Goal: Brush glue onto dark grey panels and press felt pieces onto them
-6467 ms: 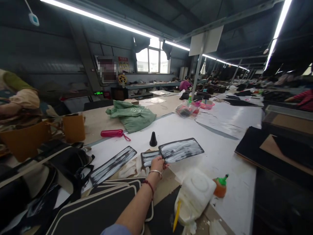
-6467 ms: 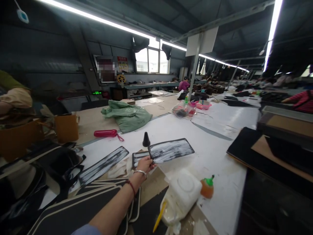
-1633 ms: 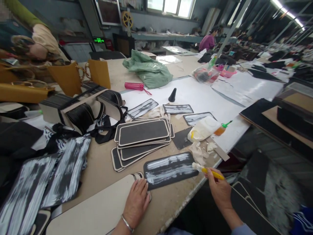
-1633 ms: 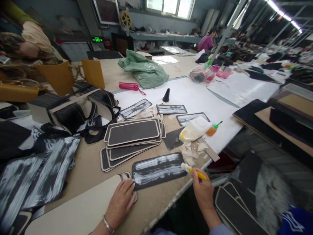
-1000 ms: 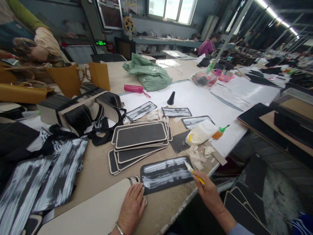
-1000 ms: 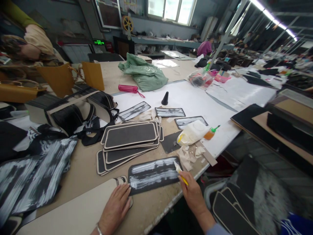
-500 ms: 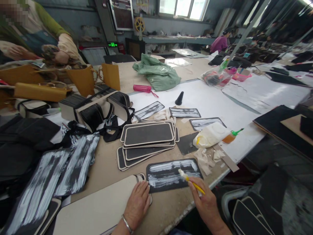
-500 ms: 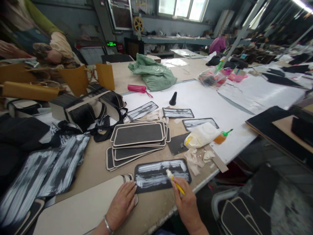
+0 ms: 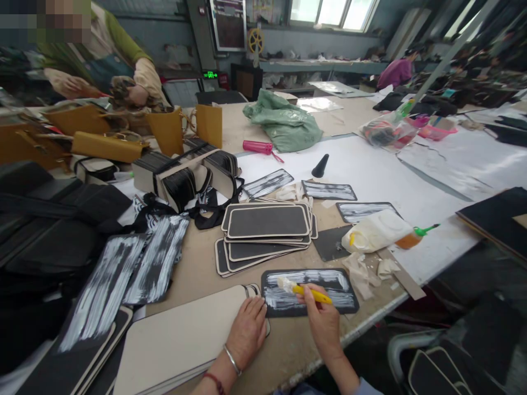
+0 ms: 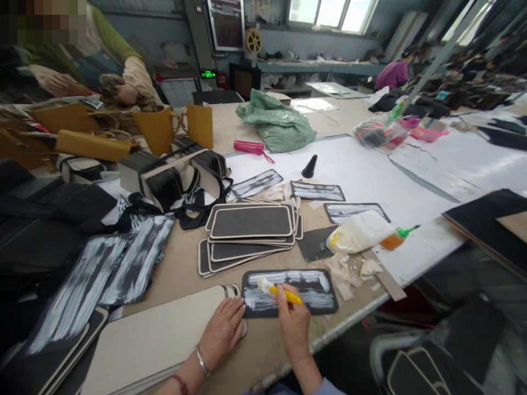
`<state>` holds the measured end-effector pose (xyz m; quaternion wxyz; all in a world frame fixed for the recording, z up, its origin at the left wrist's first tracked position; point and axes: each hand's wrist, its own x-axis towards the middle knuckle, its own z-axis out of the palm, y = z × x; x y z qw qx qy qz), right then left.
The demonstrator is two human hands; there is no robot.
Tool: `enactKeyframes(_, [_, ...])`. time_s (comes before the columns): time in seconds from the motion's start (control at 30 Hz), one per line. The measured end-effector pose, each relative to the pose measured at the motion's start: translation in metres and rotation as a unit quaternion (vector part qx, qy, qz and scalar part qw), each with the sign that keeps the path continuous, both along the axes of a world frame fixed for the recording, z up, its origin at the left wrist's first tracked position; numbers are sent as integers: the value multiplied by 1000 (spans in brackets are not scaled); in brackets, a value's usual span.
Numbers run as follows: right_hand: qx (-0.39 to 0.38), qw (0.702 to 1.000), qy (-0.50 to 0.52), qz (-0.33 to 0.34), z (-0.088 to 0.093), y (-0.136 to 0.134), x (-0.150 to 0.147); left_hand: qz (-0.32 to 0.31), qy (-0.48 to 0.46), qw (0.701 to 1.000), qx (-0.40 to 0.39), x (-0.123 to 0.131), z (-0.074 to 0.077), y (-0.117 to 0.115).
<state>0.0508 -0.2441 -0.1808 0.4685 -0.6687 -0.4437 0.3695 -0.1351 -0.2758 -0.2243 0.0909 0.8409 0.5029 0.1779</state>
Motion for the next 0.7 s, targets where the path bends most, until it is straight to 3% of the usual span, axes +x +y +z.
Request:
enactKeyframes(0.13, [21,998,-22,52,-9,12,-22,1,1,1000,-21,0,3,0])
enactKeyframes(0.3, [45,992,-120,-5,-3,1,4,5,-6,1000,-20,1,1,-1])
enactKeyframes(0.4, [20,998,-65,15,3,-17,-1,8,-3,1000,-18,1,0,-2])
enactKeyframes(0.5, [-35,999,-4,22,-3,-32,-10,4,12,1000,-8,1,-2,-2])
enactKeyframes(0.6, [-76,997,-7,-31,-10,-39,11,-11,28,1000,8,0,-4,-2])
enactKeyframes(0.7, [-94,988,-59,-106,-7,-40,60,-24,39,999,25,-1,-4,-1])
